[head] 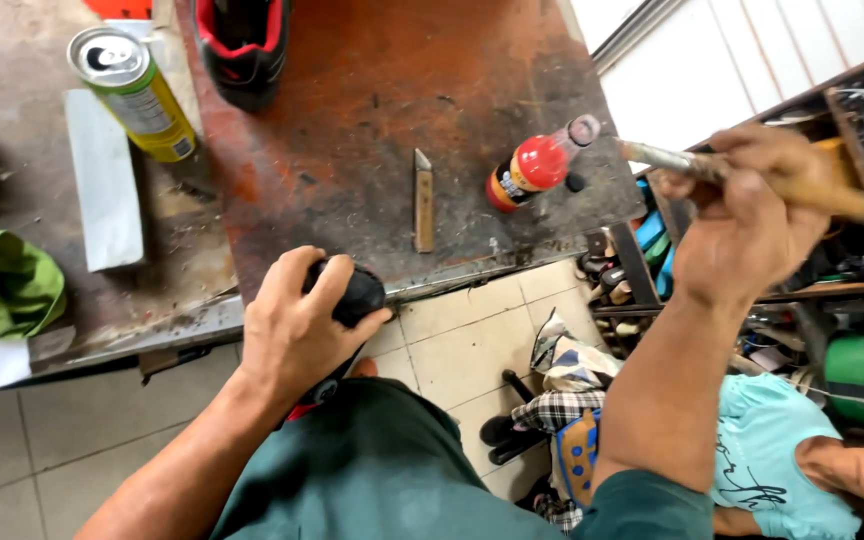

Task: Applying liquid to a shoe with a brush and inspecting it at a repair bench

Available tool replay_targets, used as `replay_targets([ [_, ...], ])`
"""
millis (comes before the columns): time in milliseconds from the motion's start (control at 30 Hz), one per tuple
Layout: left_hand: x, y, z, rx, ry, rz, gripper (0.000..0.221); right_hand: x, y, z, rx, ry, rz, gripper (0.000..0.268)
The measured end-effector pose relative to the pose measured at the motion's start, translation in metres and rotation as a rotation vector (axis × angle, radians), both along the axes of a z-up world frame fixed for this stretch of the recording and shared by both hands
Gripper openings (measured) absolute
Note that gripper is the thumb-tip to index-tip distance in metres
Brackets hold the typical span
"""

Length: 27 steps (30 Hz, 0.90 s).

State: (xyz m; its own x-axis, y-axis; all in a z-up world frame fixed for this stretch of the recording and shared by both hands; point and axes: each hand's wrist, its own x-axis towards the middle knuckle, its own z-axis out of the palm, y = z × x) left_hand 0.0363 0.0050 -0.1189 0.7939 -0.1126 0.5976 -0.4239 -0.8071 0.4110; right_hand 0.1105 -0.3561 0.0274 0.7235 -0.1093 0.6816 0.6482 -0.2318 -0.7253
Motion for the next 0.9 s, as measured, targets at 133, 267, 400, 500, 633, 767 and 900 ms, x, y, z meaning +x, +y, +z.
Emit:
replay_targets([
  [133,-0.001,-0.002,0.001,-0.009,0.019,0.018,0.054,0.028,0.004,0.022,-0.025,0.298,-0.133,0.033],
  [267,0.0,-0.003,-0.004,0.008,0.027,0.047,0.055,0.054,0.015,0.029,-0.265,0.504,-0.184,0.021],
  [400,0.0,-0.003,-0.006,-0.003,0.057,0.046,0.057,0.068,0.032,0.033,-0.494,0.67,-0.211,0.015],
  [500,0.0,-0.003,-0.008,0.013,0.075,0.064,0.058,0.075,0.036,0.029,-0.688,0.756,-0.238,0.009],
  [633,0.0,-0.003,-0.01,0.005,0.065,0.055,0.059,0.077,0.036,0.023,-0.686,0.796,-0.212,0.009],
  [767,0.0,-0.002,-0.01,0.015,0.108,0.05,0.066,0.086,0.018,0.012,-0.611,0.697,-0.222,0.013],
  [900,0.001,-0.002,-0.009,0.014,0.089,0.043,0.064,0.074,0.015,0.033,-0.338,0.64,-0.343,0.024],
])
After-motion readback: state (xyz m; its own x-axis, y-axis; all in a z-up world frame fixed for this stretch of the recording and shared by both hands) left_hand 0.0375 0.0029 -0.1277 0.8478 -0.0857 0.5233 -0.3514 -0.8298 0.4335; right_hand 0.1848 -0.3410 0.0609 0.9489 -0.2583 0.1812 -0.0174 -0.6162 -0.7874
